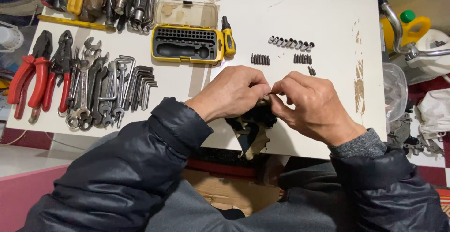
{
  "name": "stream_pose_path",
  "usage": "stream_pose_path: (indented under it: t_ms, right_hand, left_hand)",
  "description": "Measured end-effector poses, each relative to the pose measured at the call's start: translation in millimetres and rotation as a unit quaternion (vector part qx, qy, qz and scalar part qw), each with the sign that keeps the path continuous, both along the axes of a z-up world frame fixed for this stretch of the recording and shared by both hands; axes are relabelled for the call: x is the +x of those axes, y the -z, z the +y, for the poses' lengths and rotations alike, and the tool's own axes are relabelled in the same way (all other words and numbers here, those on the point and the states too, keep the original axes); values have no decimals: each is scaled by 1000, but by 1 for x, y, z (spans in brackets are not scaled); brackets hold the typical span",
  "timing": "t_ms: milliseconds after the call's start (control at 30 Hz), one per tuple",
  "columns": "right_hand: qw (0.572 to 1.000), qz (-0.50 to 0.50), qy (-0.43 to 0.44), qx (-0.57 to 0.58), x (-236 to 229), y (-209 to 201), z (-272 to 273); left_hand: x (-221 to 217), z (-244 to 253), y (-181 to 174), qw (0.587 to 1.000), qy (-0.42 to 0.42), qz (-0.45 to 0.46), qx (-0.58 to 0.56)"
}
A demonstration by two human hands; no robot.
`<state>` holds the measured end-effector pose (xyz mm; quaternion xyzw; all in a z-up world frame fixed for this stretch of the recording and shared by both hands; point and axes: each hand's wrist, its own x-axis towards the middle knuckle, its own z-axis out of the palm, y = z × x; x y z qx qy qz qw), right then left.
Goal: The person cleans small metal screws one by one using a cloth. They pick up each screw from a white table, wipe it thoroughly, and place it back down. Various tools and a yellow case are visible on the table.
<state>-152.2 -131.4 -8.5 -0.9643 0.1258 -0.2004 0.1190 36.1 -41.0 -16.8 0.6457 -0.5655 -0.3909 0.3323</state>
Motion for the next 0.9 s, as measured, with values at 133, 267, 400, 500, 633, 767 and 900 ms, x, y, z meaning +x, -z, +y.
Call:
stream_pose_path:
  t_ms: [133,267,400,500,633,767,900]
  right_hand:
    - [1000,-5,-2,-26,0,1,4]
    - [998,-12,33,47,-6,-2,5]
    - [976,-9,134,170,-17,-8,4]
    - [921,125,243,277,-10,-25,22]
    - [902,237,235,276,-11,-5,21]
    - [939,269,177,124,-24,46,10]
    - [925,190,249,216,-25,38,13]
  left_hand:
    - [2,0,1,1000,7,-11,28]
    - [-1,-1,2,995,-34,48,74]
    - [-6,-5,7,972,-79,205,86]
    - [-9,-7,11,948,-95,291,90]
    - [-10,-4,5,936,-101,328,80]
    - [-11,-4,5,927,-107,350,85]
    - [-10,-7,11,923,-123,355,87]
